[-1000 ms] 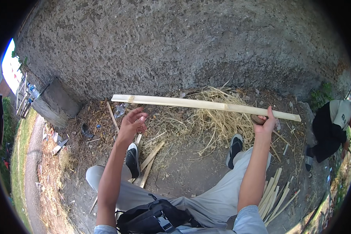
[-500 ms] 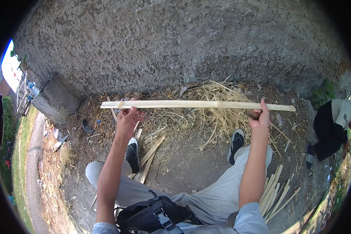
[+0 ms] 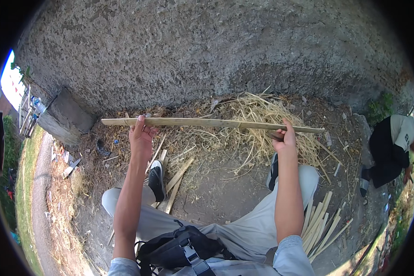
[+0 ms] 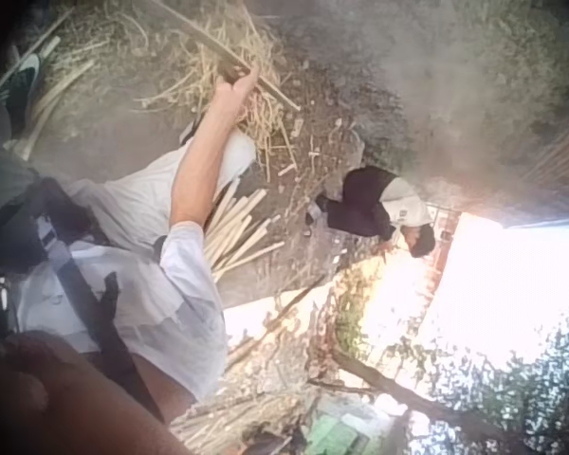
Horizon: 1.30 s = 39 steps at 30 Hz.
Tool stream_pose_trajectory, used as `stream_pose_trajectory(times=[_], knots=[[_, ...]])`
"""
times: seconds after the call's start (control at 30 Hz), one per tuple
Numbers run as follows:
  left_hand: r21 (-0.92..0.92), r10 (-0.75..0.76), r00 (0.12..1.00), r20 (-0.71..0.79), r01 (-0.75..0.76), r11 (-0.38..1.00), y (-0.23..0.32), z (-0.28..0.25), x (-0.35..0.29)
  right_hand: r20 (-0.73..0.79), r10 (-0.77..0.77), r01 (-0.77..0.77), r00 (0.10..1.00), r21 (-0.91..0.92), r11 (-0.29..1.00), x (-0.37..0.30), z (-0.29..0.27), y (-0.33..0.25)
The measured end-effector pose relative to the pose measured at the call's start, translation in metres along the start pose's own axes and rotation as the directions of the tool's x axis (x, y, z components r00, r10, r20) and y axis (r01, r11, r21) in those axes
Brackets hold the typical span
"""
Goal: The person scrapes a bamboo strip with a knife, turns the strip over by hand, and then splits and shaves the bamboo strip lengthwise using the knife.
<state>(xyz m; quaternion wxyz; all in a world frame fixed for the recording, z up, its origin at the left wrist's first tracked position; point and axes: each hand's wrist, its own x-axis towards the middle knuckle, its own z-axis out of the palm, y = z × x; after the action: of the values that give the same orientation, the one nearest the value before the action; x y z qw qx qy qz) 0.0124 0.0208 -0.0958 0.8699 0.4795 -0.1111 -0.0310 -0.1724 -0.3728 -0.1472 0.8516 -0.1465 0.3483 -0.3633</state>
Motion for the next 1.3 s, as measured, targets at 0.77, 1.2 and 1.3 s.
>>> stream_pose_trajectory(times=[0.77,1.2,1.3], knots=[[-0.338,0.252,0.952,0.174,-0.182,0.923,0.167,0.083,-0.023,0.037,0.58,-0.47,0.814,-0.544,0.695,-0.085,-0.053,0.113],[-0.035,0.181,0.939,0.291,-0.179,0.983,0.162,0.115,-0.079,0.045,0.68,0.534,0.732,-0.657,-0.532,-0.09,-0.139,0.126],[0.017,0.143,0.95,0.276,-0.154,0.988,0.14,0.127,-0.085,0.049,0.659,0.61,0.75,-0.436,-0.662,-0.09,-0.145,0.106]])
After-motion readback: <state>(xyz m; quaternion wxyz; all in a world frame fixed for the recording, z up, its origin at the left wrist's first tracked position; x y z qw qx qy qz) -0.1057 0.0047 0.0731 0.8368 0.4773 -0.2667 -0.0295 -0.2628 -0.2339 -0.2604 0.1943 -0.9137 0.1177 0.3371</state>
